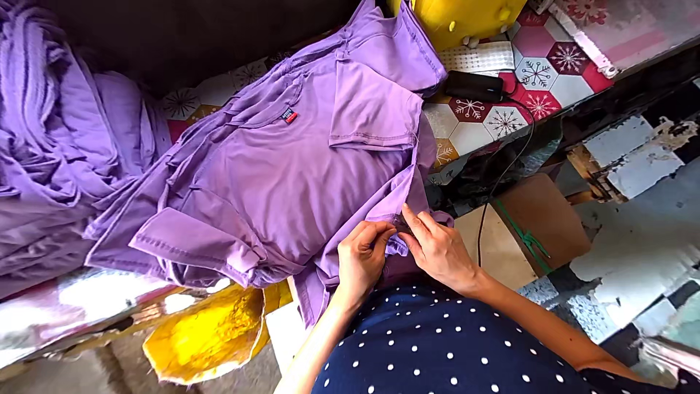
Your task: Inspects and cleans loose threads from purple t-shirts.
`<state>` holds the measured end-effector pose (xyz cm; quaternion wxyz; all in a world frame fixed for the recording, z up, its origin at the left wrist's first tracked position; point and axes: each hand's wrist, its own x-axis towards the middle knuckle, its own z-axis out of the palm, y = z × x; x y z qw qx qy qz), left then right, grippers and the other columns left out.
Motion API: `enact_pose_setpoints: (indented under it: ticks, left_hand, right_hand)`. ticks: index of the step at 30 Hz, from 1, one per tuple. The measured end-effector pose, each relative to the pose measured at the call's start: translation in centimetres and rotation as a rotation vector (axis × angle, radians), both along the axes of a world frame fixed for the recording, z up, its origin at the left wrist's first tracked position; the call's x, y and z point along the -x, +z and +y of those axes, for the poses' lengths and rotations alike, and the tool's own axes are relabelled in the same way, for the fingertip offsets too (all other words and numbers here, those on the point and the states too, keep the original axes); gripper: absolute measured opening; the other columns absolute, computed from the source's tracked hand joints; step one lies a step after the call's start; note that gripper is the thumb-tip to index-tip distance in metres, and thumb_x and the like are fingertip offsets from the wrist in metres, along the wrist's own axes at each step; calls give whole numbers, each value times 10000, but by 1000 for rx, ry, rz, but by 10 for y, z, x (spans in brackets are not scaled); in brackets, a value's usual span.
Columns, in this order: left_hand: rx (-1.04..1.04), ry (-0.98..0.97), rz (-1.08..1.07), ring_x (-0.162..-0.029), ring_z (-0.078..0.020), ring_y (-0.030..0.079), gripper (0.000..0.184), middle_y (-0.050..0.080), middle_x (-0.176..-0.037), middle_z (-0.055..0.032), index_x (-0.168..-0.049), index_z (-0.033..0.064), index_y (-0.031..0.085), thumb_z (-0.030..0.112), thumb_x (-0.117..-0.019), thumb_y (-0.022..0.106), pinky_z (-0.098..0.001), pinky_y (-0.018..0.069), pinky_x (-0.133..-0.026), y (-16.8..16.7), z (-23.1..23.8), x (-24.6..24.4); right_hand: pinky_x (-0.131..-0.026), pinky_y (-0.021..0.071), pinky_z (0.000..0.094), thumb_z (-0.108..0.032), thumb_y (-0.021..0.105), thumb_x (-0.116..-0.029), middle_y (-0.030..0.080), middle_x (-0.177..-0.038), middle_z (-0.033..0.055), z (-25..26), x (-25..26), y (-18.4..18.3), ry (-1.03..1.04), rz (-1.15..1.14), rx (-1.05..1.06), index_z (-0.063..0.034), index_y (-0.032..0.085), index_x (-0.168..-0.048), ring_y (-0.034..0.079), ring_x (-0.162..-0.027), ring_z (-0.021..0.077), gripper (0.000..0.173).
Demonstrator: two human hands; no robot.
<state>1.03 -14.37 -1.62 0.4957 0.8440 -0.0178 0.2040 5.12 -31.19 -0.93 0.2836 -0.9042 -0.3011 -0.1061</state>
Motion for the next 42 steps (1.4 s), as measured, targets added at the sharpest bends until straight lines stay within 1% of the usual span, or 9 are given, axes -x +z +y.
enact_pose_setpoints:
  ticks: [15,18,20,22,23,27,30,34,42]
  left_hand:
    - [-126,47,42,-811,-46,697,129,744,-873,-45,-924,33,773,102,-934,665,-191,574,-778,6,16,11]
    - [-254,362,137,-804,-120,699,197,731,-897,-141,-981,-58,728,109,-982,623,-287,584,-762,19,85,61]
    - [-140,745,273,-833,-138,678,308,687,-1003,-252,-1115,-177,633,95,-1048,505,-296,568,-778,29,135,104]
    - [127,1040,426,-868,-56,654,455,622,-1168,-150,-1292,-108,530,246,-1130,294,-234,550,-766,37,160,129]
    - [238,1049,481,-884,-56,649,509,621,-1189,-123,-1321,-92,516,305,-1134,258,-247,542,-774,42,157,130]
    - [520,491,654,-894,-82,711,409,743,-1035,-50,-1128,-60,654,203,-1102,342,-278,584,-836,34,79,78]
    - [815,130,770,-940,-105,714,390,741,-1093,-55,-1179,-22,655,199,-1115,340,-267,576,-834,11,25,16]
    - [1080,196,825,-655,-62,683,182,705,-748,-22,-848,58,583,32,-1028,564,-188,560,-614,5,-5,-32]
    - [1162,135,655,-608,-46,658,238,706,-727,-48,-829,29,622,-78,-1008,506,-156,550,-588,43,-12,-22]
  right_hand:
    - [-523,533,326,-149,565,-1012,677,-762,113,-2,-2,-11,-53,-41,-55,-11,752,-1202,650,-591,223,301]
    - [-558,556,346,-169,589,-1001,706,-838,143,-17,-6,-12,-105,-11,-110,16,724,-1242,667,-634,227,332]
    - [-577,564,367,-194,587,-1002,711,-915,172,-28,-9,-17,-138,25,-107,43,674,-1307,676,-671,244,396]
    - [-582,558,365,-213,566,-1009,711,-942,179,-35,-9,-24,-158,61,-128,54,650,-1333,674,-684,242,428]
    - [-604,560,361,-221,557,-1015,713,-958,180,-35,-9,-25,-159,102,-158,61,638,-1341,673,-701,234,438]
    - [-736,575,313,-231,572,-1026,724,-1025,175,-24,-6,-20,-109,252,-301,82,625,-1273,689,-812,182,402]
    - [-722,569,303,-237,571,-1030,721,-998,162,-18,-5,-14,-55,251,-317,79,627,-1254,675,-784,169,392]
    - [-682,559,293,-225,593,-1019,722,-973,158,-24,-8,-14,13,171,-310,76,648,-1218,662,-741,171,365]
    - [-669,564,281,-225,635,-1008,715,-911,137,-21,-16,-14,136,107,-381,60,694,-1189,662,-725,163,342]
